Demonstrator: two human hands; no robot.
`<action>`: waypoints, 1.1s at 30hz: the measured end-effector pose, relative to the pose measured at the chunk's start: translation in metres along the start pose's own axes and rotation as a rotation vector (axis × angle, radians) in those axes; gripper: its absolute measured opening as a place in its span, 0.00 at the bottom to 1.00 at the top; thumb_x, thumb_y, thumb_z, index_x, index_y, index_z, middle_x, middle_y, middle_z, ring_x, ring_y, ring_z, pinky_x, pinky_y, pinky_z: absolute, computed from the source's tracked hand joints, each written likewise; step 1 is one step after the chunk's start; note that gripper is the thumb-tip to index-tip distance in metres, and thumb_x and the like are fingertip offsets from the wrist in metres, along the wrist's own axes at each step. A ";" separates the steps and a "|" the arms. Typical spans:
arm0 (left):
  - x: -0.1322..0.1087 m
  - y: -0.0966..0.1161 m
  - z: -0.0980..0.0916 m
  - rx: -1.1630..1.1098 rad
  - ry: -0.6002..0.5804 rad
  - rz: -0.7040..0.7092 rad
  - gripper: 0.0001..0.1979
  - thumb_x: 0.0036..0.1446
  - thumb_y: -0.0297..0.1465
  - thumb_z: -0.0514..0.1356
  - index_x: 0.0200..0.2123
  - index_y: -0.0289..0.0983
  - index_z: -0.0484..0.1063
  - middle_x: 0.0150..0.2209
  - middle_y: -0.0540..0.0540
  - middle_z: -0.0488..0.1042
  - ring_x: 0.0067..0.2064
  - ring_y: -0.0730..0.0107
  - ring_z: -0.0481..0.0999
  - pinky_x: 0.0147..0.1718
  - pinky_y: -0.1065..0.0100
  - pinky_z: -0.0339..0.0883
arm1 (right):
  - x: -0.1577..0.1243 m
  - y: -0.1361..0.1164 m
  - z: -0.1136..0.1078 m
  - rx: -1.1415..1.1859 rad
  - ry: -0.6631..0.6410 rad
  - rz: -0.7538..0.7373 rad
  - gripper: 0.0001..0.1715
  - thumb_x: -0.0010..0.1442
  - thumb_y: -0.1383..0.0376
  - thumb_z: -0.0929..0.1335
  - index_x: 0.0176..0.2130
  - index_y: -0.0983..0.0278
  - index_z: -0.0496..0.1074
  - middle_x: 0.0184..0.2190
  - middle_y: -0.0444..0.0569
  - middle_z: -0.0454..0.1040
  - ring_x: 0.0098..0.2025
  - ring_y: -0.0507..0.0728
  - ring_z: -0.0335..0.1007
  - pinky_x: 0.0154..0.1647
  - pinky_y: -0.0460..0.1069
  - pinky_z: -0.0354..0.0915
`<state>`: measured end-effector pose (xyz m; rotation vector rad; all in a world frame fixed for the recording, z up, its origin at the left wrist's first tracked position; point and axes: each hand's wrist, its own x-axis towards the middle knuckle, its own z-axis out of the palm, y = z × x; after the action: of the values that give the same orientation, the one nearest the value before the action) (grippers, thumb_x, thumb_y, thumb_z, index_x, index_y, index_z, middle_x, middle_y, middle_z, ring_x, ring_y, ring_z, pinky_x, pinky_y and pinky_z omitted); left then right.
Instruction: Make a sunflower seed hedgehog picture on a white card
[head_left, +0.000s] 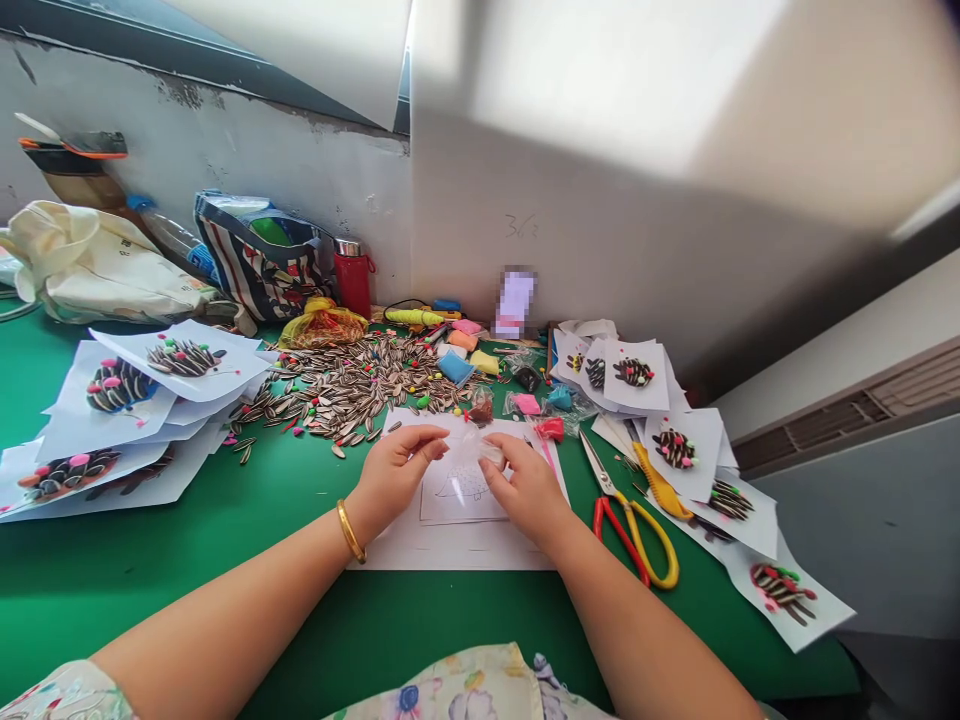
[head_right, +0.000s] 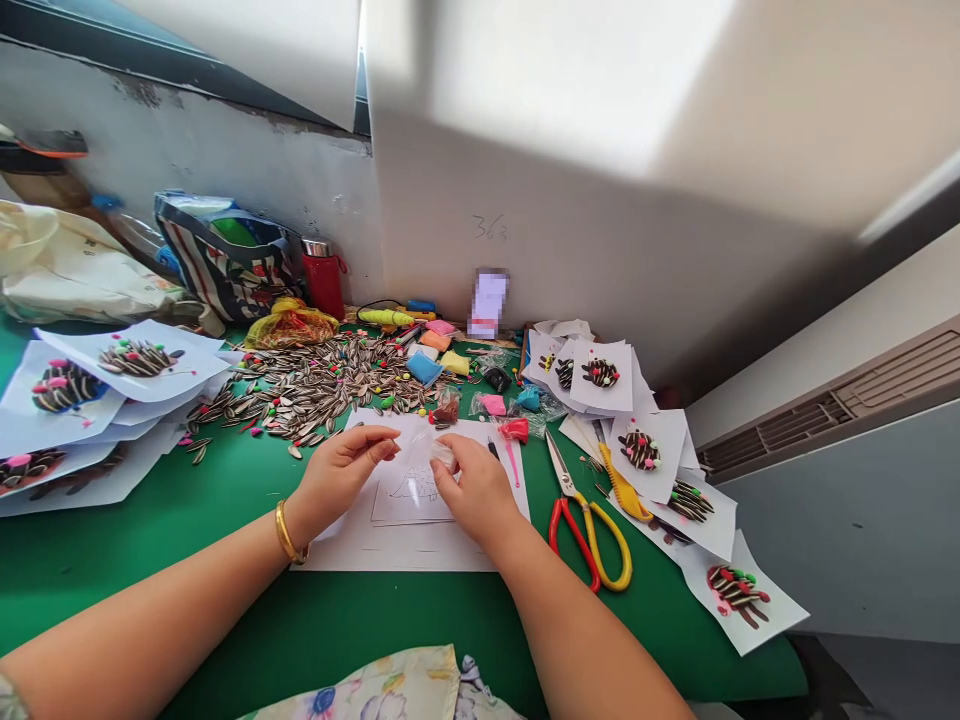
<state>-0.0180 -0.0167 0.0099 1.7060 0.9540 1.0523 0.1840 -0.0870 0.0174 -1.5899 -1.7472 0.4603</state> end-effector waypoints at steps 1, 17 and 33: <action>0.000 0.001 -0.001 0.006 -0.008 -0.002 0.12 0.60 0.38 0.60 0.41 0.38 0.77 0.34 0.46 0.79 0.35 0.66 0.78 0.38 0.64 0.72 | 0.000 0.000 0.000 0.009 -0.009 0.015 0.16 0.64 0.60 0.65 0.51 0.61 0.69 0.42 0.50 0.76 0.39 0.58 0.70 0.42 0.53 0.65; 0.000 -0.001 0.004 0.054 -0.261 0.004 0.10 0.57 0.36 0.60 0.38 0.39 0.80 0.37 0.44 0.80 0.39 0.64 0.78 0.40 0.64 0.73 | 0.001 -0.001 -0.001 -0.147 -0.149 -0.079 0.19 0.71 0.57 0.59 0.36 0.60 0.74 0.32 0.48 0.76 0.35 0.57 0.70 0.35 0.50 0.61; -0.002 0.011 0.004 -0.195 -0.233 -0.299 0.12 0.48 0.38 0.66 0.33 0.36 0.77 0.29 0.47 0.78 0.29 0.69 0.74 0.30 0.67 0.70 | 0.001 0.001 0.003 -0.043 -0.145 -0.178 0.14 0.68 0.64 0.62 0.46 0.60 0.76 0.39 0.52 0.76 0.43 0.59 0.71 0.44 0.54 0.66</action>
<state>-0.0133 -0.0227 0.0188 1.4361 0.8912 0.7087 0.1831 -0.0856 0.0150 -1.4451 -1.9999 0.4630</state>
